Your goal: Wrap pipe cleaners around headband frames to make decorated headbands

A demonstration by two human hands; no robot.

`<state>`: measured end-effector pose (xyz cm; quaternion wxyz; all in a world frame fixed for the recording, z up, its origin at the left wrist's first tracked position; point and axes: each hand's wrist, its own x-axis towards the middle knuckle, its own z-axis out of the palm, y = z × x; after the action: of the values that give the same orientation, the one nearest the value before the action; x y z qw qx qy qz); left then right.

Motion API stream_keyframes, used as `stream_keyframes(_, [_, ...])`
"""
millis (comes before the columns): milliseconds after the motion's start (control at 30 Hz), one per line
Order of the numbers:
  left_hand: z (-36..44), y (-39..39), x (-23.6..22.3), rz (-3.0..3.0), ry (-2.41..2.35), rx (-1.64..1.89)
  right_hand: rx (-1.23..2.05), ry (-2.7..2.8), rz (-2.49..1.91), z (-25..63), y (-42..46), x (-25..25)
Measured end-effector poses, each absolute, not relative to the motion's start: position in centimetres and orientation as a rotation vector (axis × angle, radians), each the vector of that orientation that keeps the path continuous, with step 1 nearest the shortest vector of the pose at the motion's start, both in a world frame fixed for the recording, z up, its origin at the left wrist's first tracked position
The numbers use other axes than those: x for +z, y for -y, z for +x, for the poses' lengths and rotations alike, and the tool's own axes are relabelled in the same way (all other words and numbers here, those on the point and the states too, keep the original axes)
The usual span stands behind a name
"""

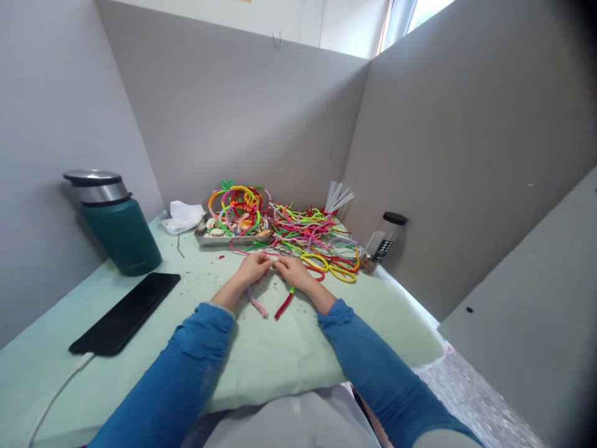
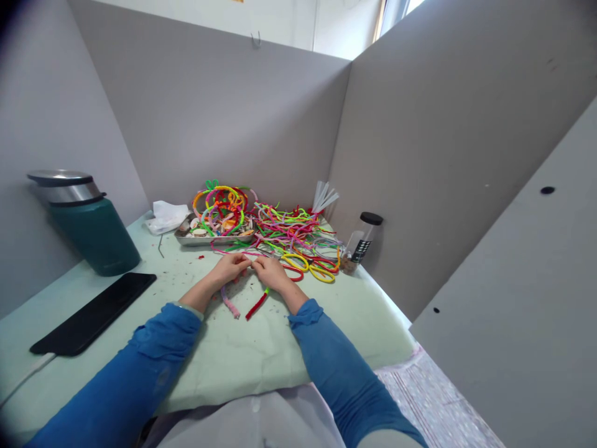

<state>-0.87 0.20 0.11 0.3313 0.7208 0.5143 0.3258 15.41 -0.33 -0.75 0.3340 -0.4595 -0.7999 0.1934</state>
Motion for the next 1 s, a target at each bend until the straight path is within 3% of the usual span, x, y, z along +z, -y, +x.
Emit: stream_keyframes(1000, [-0.95,-0.25,0.11,1.883,-1.322,0.837,0.476,2.070,-1.236,15.34,0.25,-0.91])
